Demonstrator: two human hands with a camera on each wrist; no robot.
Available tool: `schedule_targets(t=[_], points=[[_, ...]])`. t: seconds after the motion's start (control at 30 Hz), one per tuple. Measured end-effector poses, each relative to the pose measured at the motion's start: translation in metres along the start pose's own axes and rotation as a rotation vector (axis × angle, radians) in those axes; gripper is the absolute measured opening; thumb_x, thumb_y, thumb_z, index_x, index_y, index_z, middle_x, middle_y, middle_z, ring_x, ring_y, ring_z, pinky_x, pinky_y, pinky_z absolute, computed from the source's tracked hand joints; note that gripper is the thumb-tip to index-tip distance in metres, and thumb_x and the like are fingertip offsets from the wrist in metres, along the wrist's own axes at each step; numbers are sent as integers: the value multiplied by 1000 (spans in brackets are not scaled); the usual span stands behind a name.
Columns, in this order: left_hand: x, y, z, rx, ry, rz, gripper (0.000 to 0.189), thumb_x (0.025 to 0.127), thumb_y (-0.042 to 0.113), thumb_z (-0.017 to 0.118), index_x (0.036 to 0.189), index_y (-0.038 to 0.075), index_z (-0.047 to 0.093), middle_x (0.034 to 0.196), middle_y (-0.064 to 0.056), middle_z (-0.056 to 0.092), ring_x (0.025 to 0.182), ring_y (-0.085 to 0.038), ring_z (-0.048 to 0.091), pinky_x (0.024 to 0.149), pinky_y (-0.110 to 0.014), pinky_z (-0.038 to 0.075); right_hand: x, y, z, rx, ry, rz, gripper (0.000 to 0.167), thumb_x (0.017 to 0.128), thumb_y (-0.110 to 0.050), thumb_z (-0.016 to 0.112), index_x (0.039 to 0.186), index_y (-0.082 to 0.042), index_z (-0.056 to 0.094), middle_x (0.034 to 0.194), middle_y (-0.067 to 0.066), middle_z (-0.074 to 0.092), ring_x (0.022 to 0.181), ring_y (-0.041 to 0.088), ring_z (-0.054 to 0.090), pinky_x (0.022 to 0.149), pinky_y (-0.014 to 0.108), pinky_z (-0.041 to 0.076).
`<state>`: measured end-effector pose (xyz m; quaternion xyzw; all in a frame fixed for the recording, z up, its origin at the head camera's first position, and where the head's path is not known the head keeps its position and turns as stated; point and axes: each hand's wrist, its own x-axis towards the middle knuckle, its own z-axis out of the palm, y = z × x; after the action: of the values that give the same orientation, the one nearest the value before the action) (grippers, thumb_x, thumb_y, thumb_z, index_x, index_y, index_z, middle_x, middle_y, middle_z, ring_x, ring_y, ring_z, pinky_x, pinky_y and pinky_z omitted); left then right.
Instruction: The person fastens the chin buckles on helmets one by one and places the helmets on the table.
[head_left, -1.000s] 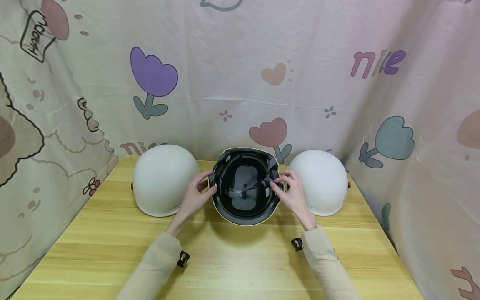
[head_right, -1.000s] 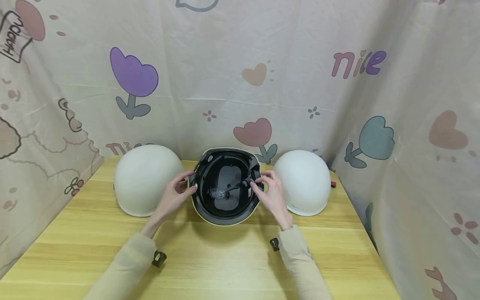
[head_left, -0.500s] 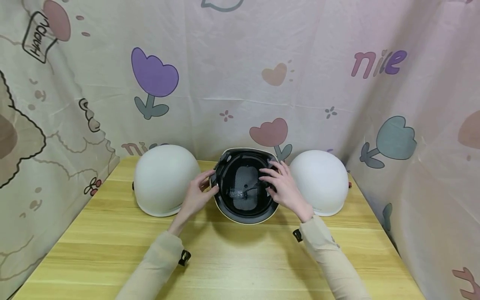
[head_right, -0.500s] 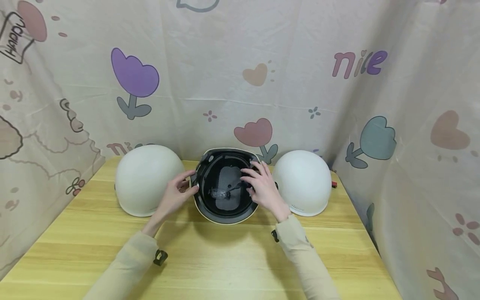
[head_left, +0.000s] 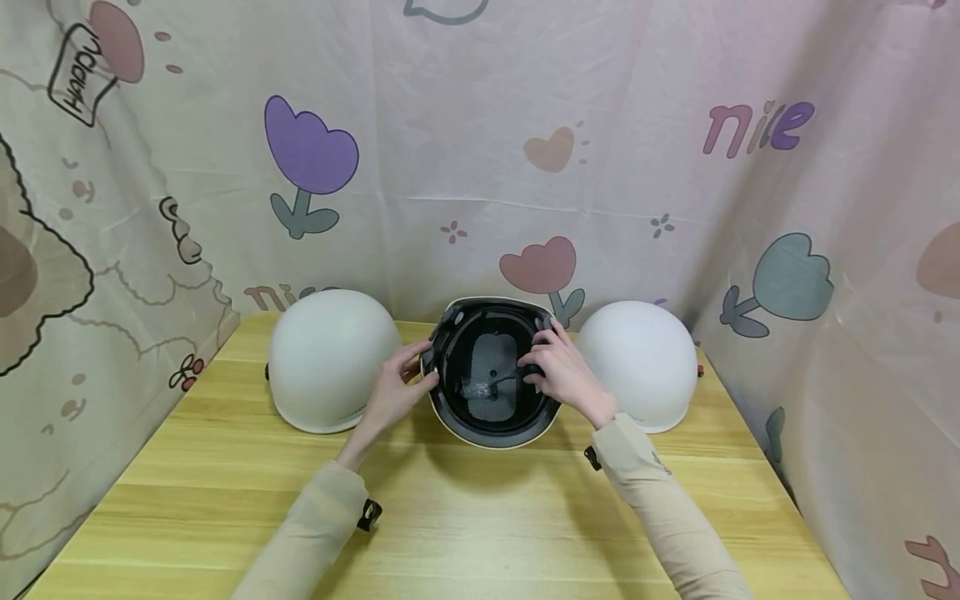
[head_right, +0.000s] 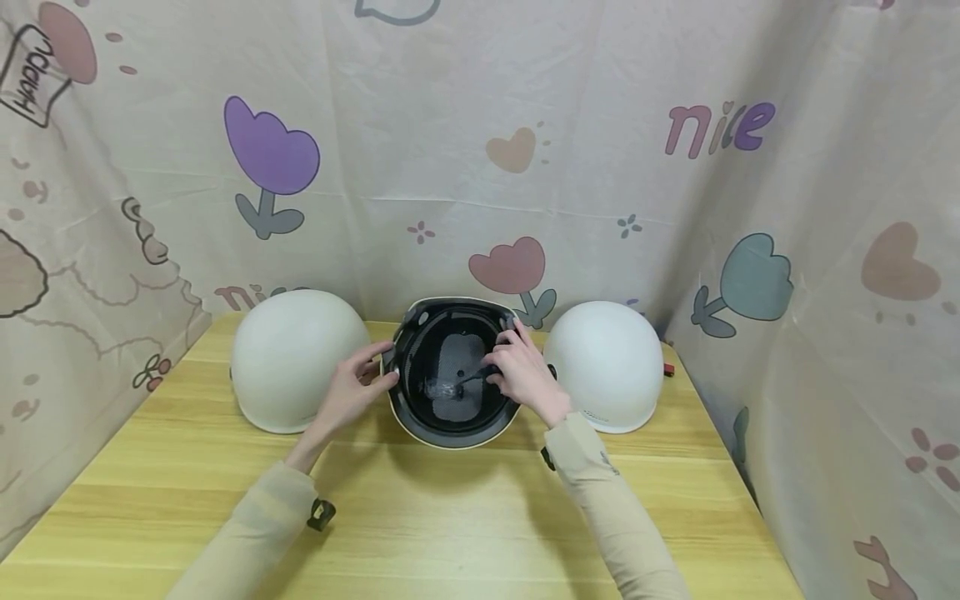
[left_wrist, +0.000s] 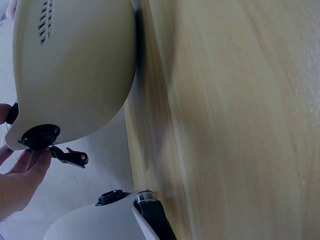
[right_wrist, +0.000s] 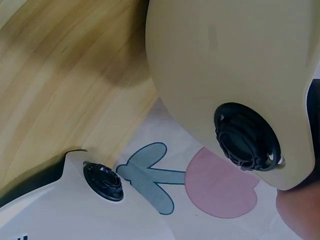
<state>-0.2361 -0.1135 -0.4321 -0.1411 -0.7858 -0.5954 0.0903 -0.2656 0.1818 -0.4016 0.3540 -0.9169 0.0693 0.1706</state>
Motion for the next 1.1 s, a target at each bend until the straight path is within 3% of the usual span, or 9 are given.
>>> schedule_targets(t=[0.13, 0.37, 0.47, 0.63, 0.77, 0.9, 1.1], points=[[-1, 0, 0, 3, 2, -4, 50, 90, -2, 69, 137, -7, 55, 145, -29, 51, 121, -50, 61, 110, -54, 47, 1, -2, 1, 4, 9, -2, 15, 77, -17, 88, 86, -13, 77, 88, 1, 76, 102, 28, 60, 125, 61, 24], [0, 0, 0, 1, -14, 0, 50, 90, -1, 69, 138, -7, 55, 145, -28, 51, 123, -49, 60, 111, -54, 47, -1, 0, 4, -3, 15, 1, 13, 72, -8, 89, 79, -12, 78, 80, 2, 71, 89, 27, 56, 124, 61, 24], [0, 1, 0, -8, -13, -1, 50, 90, -2, 70, 138, -7, 56, 145, -28, 52, 123, -49, 60, 111, -54, 47, -2, 0, 4, -3, 30, -12, 11, 74, -14, 89, 75, -13, 78, 76, 0, 69, 86, 25, 55, 123, 61, 26], [0, 0, 0, -24, -11, -5, 50, 90, -2, 69, 138, -7, 56, 146, -28, 51, 123, -50, 59, 112, -54, 46, -2, -1, 2, 27, 51, 5, 11, 83, -18, 81, 78, -12, 73, 79, -1, 71, 85, 24, 58, 121, 59, 31], [0, 2, 1, -11, -9, -4, 51, 90, -2, 69, 138, -7, 55, 146, -28, 51, 123, -49, 60, 111, -53, 46, -3, -3, 1, 43, 42, 60, 10, 90, -15, 75, 82, -13, 69, 79, -1, 73, 84, 23, 60, 110, 53, 39], [-1, 3, 1, 7, -5, -2, 51, 89, -2, 69, 138, -8, 54, 146, -29, 50, 122, -50, 60, 110, -55, 48, -4, -5, 1, 40, 26, 85, 7, 93, -8, 70, 89, -13, 71, 80, -1, 74, 81, 20, 62, 98, 49, 38], [-2, 4, 2, -29, -3, 0, 51, 88, -4, 69, 137, -7, 56, 146, -27, 51, 117, -48, 62, 109, -55, 48, -5, -5, 1, 85, 25, 57, 42, 79, 18, 53, 105, -7, 76, 97, 6, 78, 88, 18, 71, 88, 43, 43]])
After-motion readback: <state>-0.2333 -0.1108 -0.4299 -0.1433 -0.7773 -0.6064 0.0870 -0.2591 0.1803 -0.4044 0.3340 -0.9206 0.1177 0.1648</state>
